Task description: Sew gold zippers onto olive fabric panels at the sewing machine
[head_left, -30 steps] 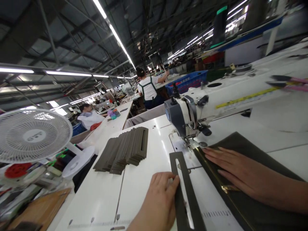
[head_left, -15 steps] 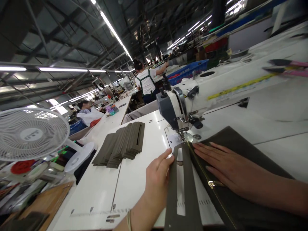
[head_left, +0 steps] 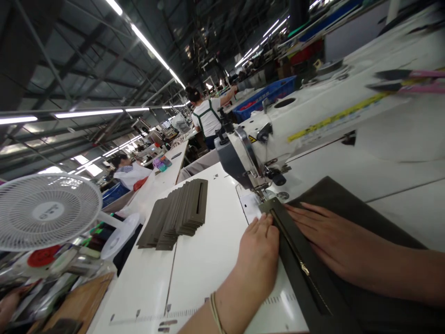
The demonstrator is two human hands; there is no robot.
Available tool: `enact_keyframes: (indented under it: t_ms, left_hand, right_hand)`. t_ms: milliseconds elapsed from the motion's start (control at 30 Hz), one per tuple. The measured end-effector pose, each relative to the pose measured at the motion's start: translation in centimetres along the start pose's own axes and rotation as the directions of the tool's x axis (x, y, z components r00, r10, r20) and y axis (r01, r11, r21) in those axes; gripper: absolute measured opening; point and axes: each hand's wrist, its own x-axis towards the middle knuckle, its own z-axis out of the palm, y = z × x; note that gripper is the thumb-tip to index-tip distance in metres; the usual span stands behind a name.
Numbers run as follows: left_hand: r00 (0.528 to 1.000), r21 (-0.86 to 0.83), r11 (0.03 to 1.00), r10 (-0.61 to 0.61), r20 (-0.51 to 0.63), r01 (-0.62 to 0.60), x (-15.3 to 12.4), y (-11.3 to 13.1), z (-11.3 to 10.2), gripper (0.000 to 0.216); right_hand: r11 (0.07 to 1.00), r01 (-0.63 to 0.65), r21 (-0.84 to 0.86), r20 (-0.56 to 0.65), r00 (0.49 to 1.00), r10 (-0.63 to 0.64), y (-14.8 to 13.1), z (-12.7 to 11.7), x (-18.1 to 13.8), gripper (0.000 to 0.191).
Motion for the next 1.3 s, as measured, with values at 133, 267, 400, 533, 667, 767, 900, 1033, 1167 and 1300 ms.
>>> enact_keyframes:
  t_ms: [133,267,400,533,667,767,900,1033,1167,1300]
  left_hand:
    - [0.999,0.044,0.999,0.023,-0.027,-0.022,-0.2,0.2,-0.1,0.022]
    - [0.994,0.093,0.994,0.060,-0.086,-0.052,0.0,0.0,0.2,0.024]
    - [0.992,0.101,0.992,0.083,-0.099,-0.073,-0.1,-0.6,0.4,0.030]
    - [0.991,0.150,0.982,0.125,-0.053,-0.116,-0.6,-1.8,0.5,0.042]
    - [0.976,0.189,0.961,0.215,-0.039,-0.204,-1.1,-3.3,0.6,0.046]
    - [0.973,0.241,0.949,0.224,-0.059,-0.204,-1.3,-3.4,0.8,0.045]
    - [0.985,0.282,0.952,0.148,-0.087,-0.118,-1.6,-2.9,1.2,0.044]
    - [0.986,0.297,0.945,0.160,-0.045,-0.140,-1.8,-3.2,1.0,0.044]
    - [0.982,0.298,0.936,0.189,0.017,-0.185,-1.6,-4.0,0.3,0.043]
    - [0.974,0.268,0.936,0.225,0.032,-0.226,-1.1,-4.1,-0.1,0.041]
  right_hand:
    - [0.998,-0.020,-0.059,-0.045,0.999,0.017,-0.5,0.1,0.3,0.064]
    - [0.993,-0.057,-0.101,-0.138,0.990,0.042,-1.5,0.5,0.8,0.059]
    - [0.988,-0.124,-0.093,-0.161,0.981,0.108,-2.3,0.2,1.5,0.053]
    - [0.986,-0.137,-0.095,-0.193,0.974,0.117,-2.2,-0.3,2.0,0.042]
    - [0.978,-0.177,-0.111,-0.164,0.974,0.158,-2.0,-0.6,2.1,0.045]
    - [0.968,-0.223,-0.112,-0.163,0.965,0.204,-2.2,-0.6,2.0,0.045]
    - [0.970,-0.218,-0.109,-0.187,0.963,0.195,-2.5,-0.2,1.9,0.047]
    - [0.967,-0.234,-0.100,-0.207,0.956,0.209,-2.4,0.4,2.0,0.047]
    - [0.971,-0.221,-0.087,-0.248,0.949,0.194,-2.2,0.5,2.1,0.044]
    - [0.968,-0.236,-0.082,-0.251,0.945,0.209,-2.2,0.3,2.0,0.044]
